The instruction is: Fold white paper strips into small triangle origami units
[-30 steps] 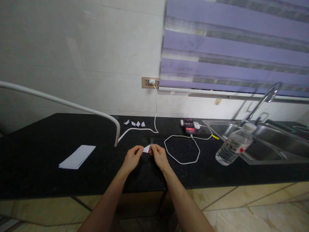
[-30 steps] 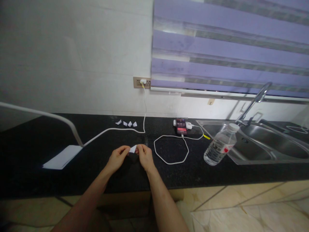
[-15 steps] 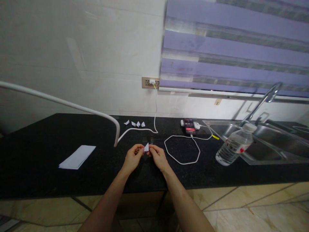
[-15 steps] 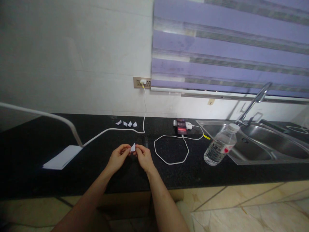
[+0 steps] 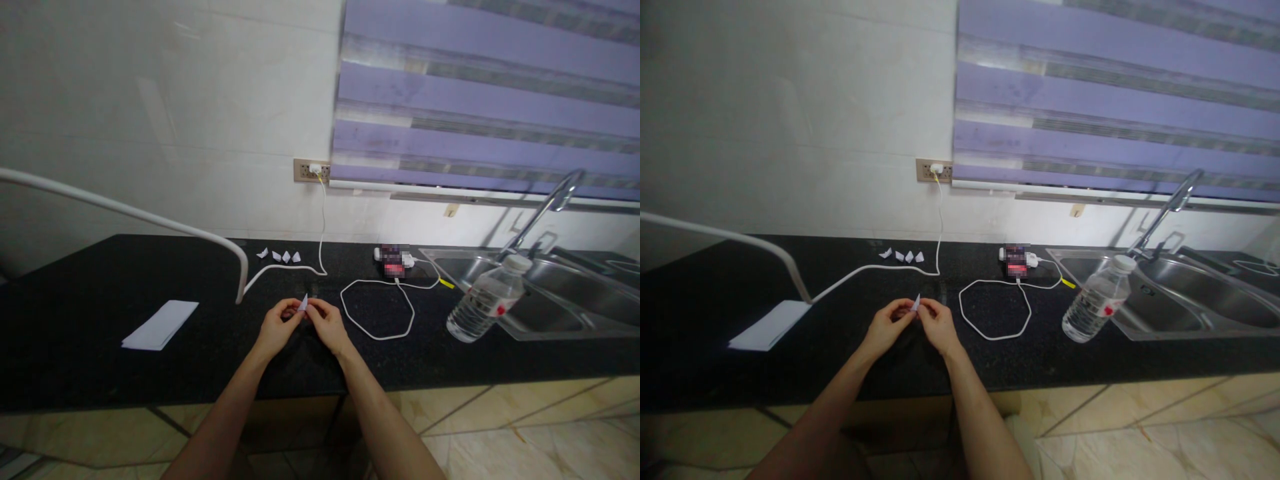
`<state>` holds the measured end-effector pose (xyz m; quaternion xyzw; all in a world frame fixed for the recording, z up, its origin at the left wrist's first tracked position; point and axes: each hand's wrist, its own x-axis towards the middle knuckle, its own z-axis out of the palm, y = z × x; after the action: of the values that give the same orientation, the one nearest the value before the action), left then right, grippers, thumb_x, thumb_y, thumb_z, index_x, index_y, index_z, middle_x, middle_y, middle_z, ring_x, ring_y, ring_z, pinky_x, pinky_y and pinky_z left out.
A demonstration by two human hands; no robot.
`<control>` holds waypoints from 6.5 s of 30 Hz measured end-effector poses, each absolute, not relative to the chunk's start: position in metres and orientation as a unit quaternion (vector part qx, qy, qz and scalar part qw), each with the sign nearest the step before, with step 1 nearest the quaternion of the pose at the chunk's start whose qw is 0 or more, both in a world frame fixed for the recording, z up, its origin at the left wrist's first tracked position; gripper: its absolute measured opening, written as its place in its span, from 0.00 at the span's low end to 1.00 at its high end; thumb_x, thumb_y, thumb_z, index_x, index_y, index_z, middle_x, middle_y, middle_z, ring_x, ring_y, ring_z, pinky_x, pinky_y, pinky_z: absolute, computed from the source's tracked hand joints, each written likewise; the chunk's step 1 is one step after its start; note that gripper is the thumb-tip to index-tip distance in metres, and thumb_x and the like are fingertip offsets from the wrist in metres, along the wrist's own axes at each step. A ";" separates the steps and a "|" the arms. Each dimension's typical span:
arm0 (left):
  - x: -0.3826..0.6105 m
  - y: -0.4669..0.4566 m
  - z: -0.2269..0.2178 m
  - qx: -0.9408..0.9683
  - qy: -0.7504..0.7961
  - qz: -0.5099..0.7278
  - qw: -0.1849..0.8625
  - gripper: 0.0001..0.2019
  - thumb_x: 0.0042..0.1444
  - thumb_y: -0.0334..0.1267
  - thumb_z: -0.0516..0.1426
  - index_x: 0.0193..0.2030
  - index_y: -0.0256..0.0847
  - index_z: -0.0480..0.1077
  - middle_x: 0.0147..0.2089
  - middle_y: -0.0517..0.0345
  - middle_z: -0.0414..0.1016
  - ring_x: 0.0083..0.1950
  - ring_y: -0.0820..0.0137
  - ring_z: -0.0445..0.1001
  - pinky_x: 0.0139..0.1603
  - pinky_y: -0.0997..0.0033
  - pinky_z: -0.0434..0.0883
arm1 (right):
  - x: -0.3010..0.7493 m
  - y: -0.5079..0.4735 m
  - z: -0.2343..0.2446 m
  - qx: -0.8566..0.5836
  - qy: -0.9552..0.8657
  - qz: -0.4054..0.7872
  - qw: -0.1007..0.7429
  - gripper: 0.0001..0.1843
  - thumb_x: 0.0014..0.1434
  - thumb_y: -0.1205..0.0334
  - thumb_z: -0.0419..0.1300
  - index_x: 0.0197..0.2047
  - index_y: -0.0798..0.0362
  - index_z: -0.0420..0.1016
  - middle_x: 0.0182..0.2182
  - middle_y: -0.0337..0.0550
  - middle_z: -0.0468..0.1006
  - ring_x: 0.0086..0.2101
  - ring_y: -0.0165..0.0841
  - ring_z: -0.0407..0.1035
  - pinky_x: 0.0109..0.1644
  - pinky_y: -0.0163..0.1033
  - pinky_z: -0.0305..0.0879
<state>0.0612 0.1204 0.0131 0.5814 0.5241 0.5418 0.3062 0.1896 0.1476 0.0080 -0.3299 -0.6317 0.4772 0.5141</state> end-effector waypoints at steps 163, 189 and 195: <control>0.058 0.122 0.015 0.512 0.540 0.579 0.332 0.10 0.43 0.41 0.56 0.32 0.38 0.68 0.32 0.59 0.71 0.35 0.72 0.70 0.40 0.72 0.66 | 0.188 0.145 0.008 -0.343 -0.638 0.424 0.543 0.12 0.47 0.63 0.58 0.37 0.53 0.70 0.28 0.38 0.70 0.26 0.27 0.63 0.28 0.30 0.61; 0.060 0.121 0.009 0.573 0.515 0.528 0.357 0.16 0.43 0.39 0.57 0.40 0.37 0.69 0.35 0.55 0.74 0.35 0.71 0.72 0.40 0.69 0.68 | 0.191 0.142 0.015 -0.335 -0.697 0.337 0.536 0.10 0.50 0.67 0.54 0.37 0.52 0.72 0.34 0.41 0.71 0.34 0.30 0.66 0.39 0.35 0.63; 0.058 0.123 0.008 0.559 0.527 0.532 0.355 0.14 0.43 0.38 0.57 0.38 0.36 0.70 0.32 0.56 0.74 0.33 0.71 0.71 0.38 0.70 0.68 | 0.192 0.143 0.012 -0.344 -0.720 0.292 0.527 0.11 0.49 0.70 0.55 0.37 0.52 0.72 0.35 0.42 0.69 0.35 0.30 0.65 0.40 0.35 0.62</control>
<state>0.0582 0.1231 0.0079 0.5594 0.5269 0.5321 0.3553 0.1919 0.1430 0.0117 -0.3437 -0.7202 0.2925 0.5270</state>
